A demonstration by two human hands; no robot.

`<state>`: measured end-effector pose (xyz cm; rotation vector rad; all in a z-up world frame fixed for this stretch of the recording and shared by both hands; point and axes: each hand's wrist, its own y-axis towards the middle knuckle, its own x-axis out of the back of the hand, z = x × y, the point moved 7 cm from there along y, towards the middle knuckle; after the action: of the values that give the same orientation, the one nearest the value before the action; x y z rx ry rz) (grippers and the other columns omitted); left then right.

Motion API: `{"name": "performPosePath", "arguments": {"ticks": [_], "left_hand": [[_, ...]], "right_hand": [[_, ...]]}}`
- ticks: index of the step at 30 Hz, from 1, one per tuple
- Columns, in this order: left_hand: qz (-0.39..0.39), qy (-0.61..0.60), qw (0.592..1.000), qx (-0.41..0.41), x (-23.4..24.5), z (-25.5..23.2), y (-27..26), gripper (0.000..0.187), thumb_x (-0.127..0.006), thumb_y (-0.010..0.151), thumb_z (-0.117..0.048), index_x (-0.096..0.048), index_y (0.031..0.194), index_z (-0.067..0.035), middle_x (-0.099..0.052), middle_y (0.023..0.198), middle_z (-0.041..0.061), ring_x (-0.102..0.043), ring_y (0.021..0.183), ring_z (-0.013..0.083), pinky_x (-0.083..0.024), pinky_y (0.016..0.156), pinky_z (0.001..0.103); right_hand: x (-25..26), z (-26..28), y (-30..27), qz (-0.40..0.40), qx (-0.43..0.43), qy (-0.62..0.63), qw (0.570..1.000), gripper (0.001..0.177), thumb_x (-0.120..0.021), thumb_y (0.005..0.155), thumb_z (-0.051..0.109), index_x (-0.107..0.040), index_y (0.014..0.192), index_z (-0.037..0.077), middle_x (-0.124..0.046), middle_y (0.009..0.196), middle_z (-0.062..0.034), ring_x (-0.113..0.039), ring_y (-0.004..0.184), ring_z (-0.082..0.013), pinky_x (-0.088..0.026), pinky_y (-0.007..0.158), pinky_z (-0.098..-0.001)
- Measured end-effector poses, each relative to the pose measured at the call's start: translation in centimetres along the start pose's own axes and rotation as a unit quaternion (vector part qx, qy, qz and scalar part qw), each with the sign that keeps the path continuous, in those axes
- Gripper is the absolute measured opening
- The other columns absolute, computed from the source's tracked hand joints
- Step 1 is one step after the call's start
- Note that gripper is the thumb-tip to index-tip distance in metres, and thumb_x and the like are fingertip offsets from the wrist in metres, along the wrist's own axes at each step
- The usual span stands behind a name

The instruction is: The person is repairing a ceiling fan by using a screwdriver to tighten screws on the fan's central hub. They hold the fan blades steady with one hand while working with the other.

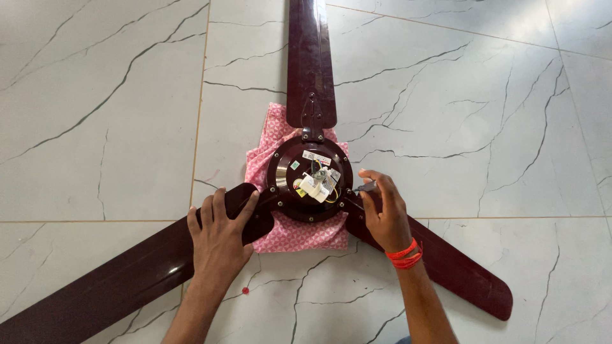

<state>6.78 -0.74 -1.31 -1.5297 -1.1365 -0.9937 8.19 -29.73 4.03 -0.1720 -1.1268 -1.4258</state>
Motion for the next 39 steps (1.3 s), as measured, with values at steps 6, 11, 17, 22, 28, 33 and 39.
{"name": "performPosePath", "arguments": {"ticks": [6, 11, 17, 22, 28, 33, 39], "left_hand": [[-0.007, -0.005, 1.000, -0.004, 0.1, 0.1, 0.0, 0.114, -0.093, 0.059, -0.026, -0.036, 0.156, -0.047, -0.029, 0.155, 0.014, -0.030, 0.139, 0.0341, -0.023, 0.116, 0.063], [-0.020, -0.004, 1.000, -0.007, 0.1, 0.1, 0.0, 0.110, -0.092, 0.060, -0.025, -0.037, 0.153, -0.045, -0.031, 0.151, 0.014, -0.031, 0.140, 0.0337, -0.024, 0.116, 0.062], [-0.017, -0.015, 1.000, -0.005, 0.1, 0.1, -0.1, 0.111, -0.093, 0.059, -0.026, -0.037, 0.153, -0.045, -0.031, 0.148, 0.014, -0.031, 0.139, 0.0338, -0.023, 0.116, 0.063], [-0.006, -0.016, 1.000, -0.001, 0.1, 0.1, -0.1, 0.115, -0.093, 0.059, -0.025, -0.036, 0.156, -0.047, -0.030, 0.149, 0.013, -0.030, 0.140, 0.0337, -0.023, 0.117, 0.063], [-0.006, -0.011, 1.000, 0.000, 0.1, 0.1, -0.1, 0.112, -0.093, 0.059, -0.024, -0.036, 0.153, -0.046, -0.030, 0.149, 0.013, -0.030, 0.141, 0.0334, -0.023, 0.118, 0.063], [0.003, -0.011, 1.000, 0.002, -0.1, 0.1, -0.1, 0.115, -0.093, 0.059, -0.025, -0.036, 0.156, -0.047, -0.028, 0.149, 0.013, -0.029, 0.141, 0.0335, -0.022, 0.117, 0.063], [0.000, -0.009, 1.000, 0.001, 0.1, 0.0, -0.2, 0.114, -0.093, 0.060, -0.026, -0.035, 0.156, -0.048, -0.029, 0.150, 0.013, -0.029, 0.141, 0.0330, -0.022, 0.117, 0.062]], "right_hand": [[0.0, -0.9, -0.5, 0.000, 0.005, 0.047, 0.999, 0.059, -0.066, 0.097, -0.010, -0.040, 0.147, 0.010, -0.075, 0.116, -0.0149, -0.077, 0.098, -0.0224, -0.064, 0.078, -0.0293], [0.2, -1.5, -0.9, -0.018, -0.018, 0.028, 0.999, 0.056, -0.069, 0.095, -0.009, -0.044, 0.143, 0.005, -0.077, 0.109, -0.0159, -0.077, 0.086, -0.0179, -0.062, 0.070, -0.0255], [0.2, -1.3, -1.3, -0.062, -0.042, 0.017, 0.997, 0.049, -0.073, 0.094, -0.008, -0.049, 0.136, 0.000, -0.077, 0.107, -0.0180, -0.077, 0.089, -0.0199, -0.062, 0.074, -0.0274], [0.1, -0.8, -1.4, -0.091, -0.033, -0.015, 0.995, 0.050, -0.076, 0.092, -0.006, -0.050, 0.135, 0.000, -0.077, 0.104, -0.0179, -0.078, 0.092, -0.0225, -0.064, 0.076, -0.0292], [-0.1, -0.1, -1.6, -0.120, -0.058, -0.070, 0.989, 0.046, -0.081, 0.090, -0.002, -0.054, 0.127, 0.001, -0.077, 0.101, -0.0177, -0.079, 0.092, -0.0247, -0.064, 0.074, -0.0309], [-0.4, 0.7, -1.7, -0.130, -0.043, -0.122, 0.983, 0.046, -0.084, 0.088, 0.000, -0.056, 0.124, 0.001, -0.077, 0.100, -0.0186, -0.079, 0.093, -0.0264, -0.064, 0.074, -0.0326], [0.0, 0.2, -1.8, -0.145, -0.029, -0.107, 0.983, 0.049, -0.083, 0.090, -0.001, -0.053, 0.128, -0.003, -0.076, 0.097, -0.0182, -0.079, 0.093, -0.0270, -0.065, 0.075, -0.0330]]}}
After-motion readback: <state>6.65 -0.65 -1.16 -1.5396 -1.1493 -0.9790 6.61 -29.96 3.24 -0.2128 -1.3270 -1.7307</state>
